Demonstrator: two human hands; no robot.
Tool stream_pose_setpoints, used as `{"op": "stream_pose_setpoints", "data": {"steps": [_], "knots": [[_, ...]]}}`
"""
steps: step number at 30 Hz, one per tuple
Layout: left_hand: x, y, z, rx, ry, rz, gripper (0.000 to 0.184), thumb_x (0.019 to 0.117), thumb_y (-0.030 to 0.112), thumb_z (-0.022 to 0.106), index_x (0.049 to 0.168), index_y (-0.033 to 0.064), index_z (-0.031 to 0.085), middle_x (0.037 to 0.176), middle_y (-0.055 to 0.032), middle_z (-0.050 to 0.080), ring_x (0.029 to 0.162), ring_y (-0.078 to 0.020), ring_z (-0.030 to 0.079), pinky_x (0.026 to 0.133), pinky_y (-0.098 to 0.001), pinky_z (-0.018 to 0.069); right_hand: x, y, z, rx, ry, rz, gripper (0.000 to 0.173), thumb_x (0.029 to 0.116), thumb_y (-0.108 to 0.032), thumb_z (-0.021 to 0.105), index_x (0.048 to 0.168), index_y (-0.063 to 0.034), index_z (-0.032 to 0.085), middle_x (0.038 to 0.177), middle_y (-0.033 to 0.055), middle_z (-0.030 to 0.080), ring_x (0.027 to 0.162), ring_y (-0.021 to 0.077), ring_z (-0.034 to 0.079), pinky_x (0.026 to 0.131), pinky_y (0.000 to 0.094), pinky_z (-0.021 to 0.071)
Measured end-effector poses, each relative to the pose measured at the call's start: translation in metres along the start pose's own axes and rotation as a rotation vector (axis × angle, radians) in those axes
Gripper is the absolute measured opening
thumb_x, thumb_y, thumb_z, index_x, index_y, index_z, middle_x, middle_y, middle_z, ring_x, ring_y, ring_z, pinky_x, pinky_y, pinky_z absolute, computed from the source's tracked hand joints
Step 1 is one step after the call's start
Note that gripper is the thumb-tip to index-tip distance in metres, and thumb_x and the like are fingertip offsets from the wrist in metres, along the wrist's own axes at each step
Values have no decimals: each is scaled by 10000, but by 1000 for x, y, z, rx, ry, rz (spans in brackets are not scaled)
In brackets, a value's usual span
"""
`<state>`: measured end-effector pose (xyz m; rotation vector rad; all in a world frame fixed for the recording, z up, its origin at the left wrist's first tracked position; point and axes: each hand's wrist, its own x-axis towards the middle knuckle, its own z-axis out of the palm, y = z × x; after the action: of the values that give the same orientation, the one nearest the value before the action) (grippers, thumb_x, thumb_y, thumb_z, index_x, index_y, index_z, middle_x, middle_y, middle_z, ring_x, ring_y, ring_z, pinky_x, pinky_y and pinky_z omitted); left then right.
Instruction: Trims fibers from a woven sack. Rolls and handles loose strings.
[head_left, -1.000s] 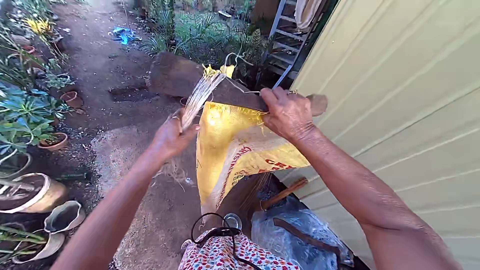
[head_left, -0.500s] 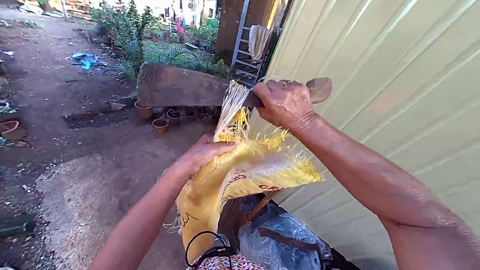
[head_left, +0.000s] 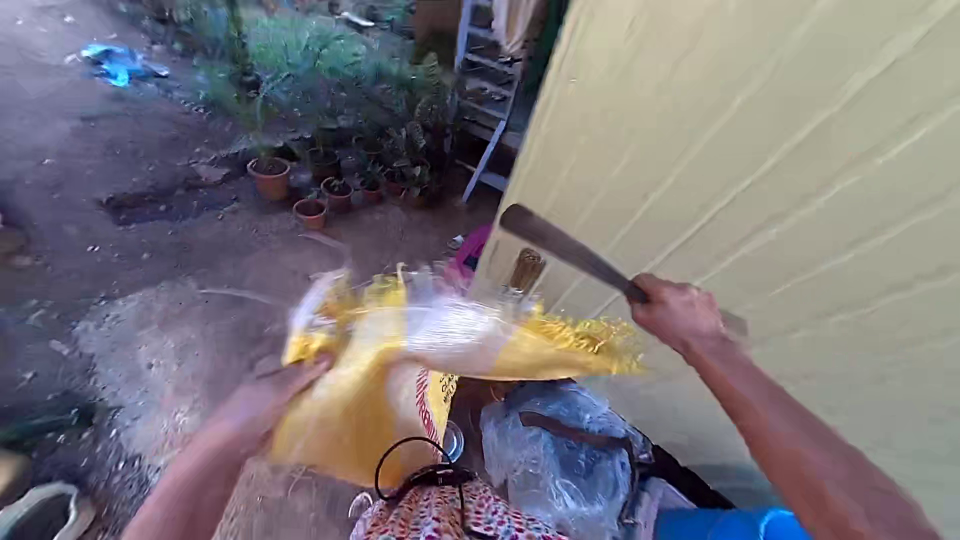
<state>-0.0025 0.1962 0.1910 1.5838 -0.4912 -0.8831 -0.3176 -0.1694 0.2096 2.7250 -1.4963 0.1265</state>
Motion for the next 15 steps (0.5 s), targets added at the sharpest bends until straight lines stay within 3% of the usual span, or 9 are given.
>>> {"op": "stream_pose_setpoints", "data": {"steps": [2, 5, 8, 10, 11, 12, 13, 14, 15], "knots": [[17, 5, 4, 85, -49, -93, 196, 1082, 91, 441, 1020, 83, 628, 761, 58, 685, 679, -8, 662, 656, -199, 573, -19, -43, 17, 74, 123, -245, 183, 916, -62, 648, 1023, 82, 684, 876, 350, 676, 838, 589, 664, 670, 741, 466], [38, 1, -32, 90, -65, -152, 209, 1094, 124, 433, 1007, 84, 618, 727, 30, 672, 627, -30, 650, 595, -197, 558, -29, -94, 34, 129, 295, -557, 126, 807, -29, 649, 878, 74, 668, 744, 290, 661, 661, 527, 671, 512, 666, 468], [41, -7, -67, 70, -84, -112, 215, 1084, 102, 453, 967, 97, 633, 701, 35, 685, 584, -17, 646, 543, -180, 549, -34, -129, 36, 123, 359, -705, 121, 780, -55, 629, 812, 61, 644, 690, 253, 644, 601, 483, 666, 457, 603, 460], [46, -8, -83, 314, -114, -36, 124, 1045, 146, 567, 1002, 80, 663, 761, 22, 705, 648, -27, 666, 614, -208, 572, -35, -151, 40, 132, 366, -735, 132, 785, -71, 640, 817, 55, 662, 703, 245, 657, 627, 477, 679, 475, 601, 478], [50, 0, -90, 550, -123, 3, 185, 1014, 217, 646, 1062, 41, 679, 849, -36, 706, 755, -99, 679, 727, -304, 582, -34, -160, 44, 136, 350, -730, 120, 787, -67, 655, 818, 49, 659, 706, 244, 657, 636, 478, 680, 487, 605, 482], [57, 10, -98, 785, -127, 22, 335, 962, 282, 731, 1120, -9, 689, 950, -145, 712, 886, -246, 690, 845, -476, 560, -35, -169, 47, 145, 321, -714, 108, 792, -51, 675, 833, 49, 668, 716, 249, 660, 648, 485, 681, 502, 616, 486], [64, 21, -107, 999, -109, 30, 482, 892, 345, 809, 1152, -41, 682, 1013, -232, 702, 971, -379, 679, 891, -611, 518, -35, -176, 51, 154, 290, -694, 101, 800, -36, 688, 853, 49, 678, 736, 254, 670, 663, 488, 685, 518, 626, 492], [73, 29, -118, 1186, -87, 16, 610, 840, 400, 850, 1213, -44, 658, 1083, -283, 685, 1049, -466, 656, 920, -689, 486, -37, -183, 56, 162, 264, -678, 101, 803, -26, 692, 869, 51, 685, 757, 256, 681, 674, 487, 691, 530, 631, 498], [81, 39, -129, 1354, -70, -12, 617, 827, 427, 855, 1180, -43, 666, 1069, -302, 683, 1048, -507, 651, 889, -727, 480, -40, -189, 63, 172, 243, -672, 107, 802, -17, 693, 880, 56, 686, 772, 260, 686, 678, 485, 693, 534, 631, 500]]}}
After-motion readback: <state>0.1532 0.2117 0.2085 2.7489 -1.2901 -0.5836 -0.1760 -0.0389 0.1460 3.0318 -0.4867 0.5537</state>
